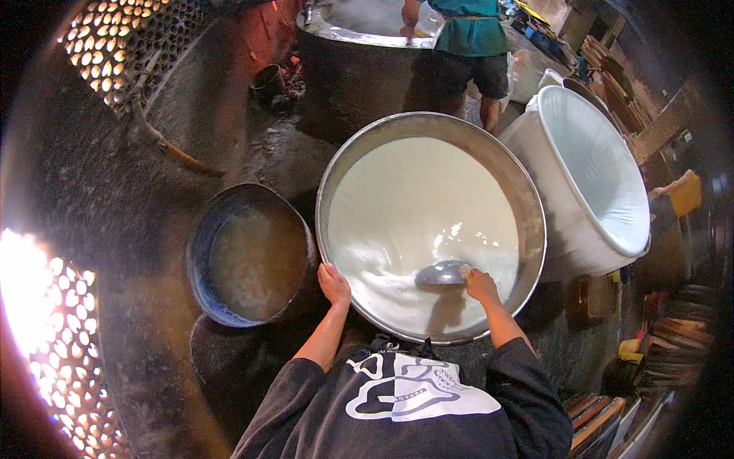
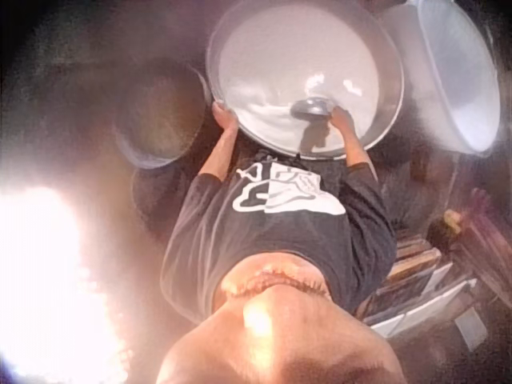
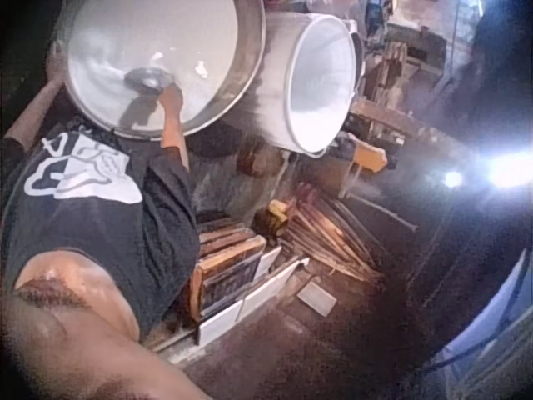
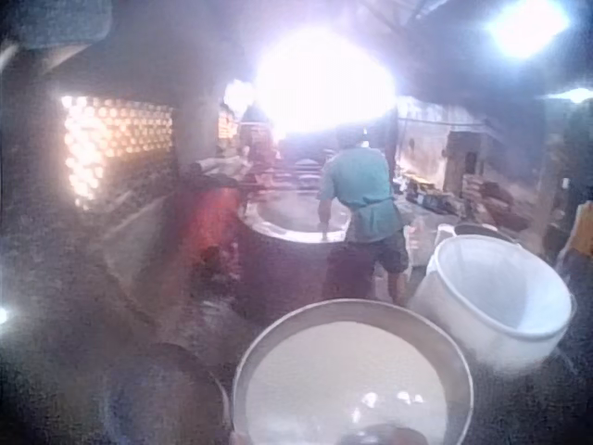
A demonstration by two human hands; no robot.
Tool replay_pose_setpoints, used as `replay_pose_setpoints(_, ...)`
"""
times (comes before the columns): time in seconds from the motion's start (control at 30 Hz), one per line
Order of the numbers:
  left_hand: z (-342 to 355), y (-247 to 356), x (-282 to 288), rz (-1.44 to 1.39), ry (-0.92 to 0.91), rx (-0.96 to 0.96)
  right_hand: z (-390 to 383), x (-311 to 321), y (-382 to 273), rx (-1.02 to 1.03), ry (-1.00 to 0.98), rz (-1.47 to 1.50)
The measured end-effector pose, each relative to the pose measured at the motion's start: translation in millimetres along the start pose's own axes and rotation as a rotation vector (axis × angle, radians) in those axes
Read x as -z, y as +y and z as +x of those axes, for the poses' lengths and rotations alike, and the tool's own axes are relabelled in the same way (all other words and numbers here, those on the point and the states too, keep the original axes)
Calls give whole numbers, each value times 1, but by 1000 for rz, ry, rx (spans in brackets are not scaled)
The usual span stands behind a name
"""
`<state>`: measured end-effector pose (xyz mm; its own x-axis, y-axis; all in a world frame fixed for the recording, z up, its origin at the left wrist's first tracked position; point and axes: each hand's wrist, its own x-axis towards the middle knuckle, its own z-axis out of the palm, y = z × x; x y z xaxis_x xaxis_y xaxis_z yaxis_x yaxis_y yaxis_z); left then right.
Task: The person stirs a large vat of white liquid with a ladle and occasionally adds liquid from a separate smaller pot.
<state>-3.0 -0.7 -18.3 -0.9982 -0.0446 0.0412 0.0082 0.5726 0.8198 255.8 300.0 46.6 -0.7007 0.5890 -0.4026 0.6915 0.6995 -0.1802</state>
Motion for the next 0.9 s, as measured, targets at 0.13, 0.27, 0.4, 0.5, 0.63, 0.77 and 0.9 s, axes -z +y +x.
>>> replay_pose_setpoints(0.13,-2,9,0,9,32,-16,-27,2,52,-56,3,45)
replay_pose_setpoints(0.27,-3,11,2,0,29,6,-61,31,103,-48,32,106)
replay_pose_setpoints(0.4,1,-4,0,-3,9,49,-87,95,119,-1,96,72)
replay_pose_setpoints(0.5,-1,0,5,-9,-13,47,-89,147,122,-57,105,354)
replay_pose_setpoints(0.63,0,7,2,-52,-31,24,-40,129,140,29,517,290)
replay_pose_setpoints(0.77,0,9,5,-72,-28,10,26,82,122,-81,608,235)
replay_pose_setpoints(0.9,2,7,4,-54,-18,32,53,51,92,-210,322,497)
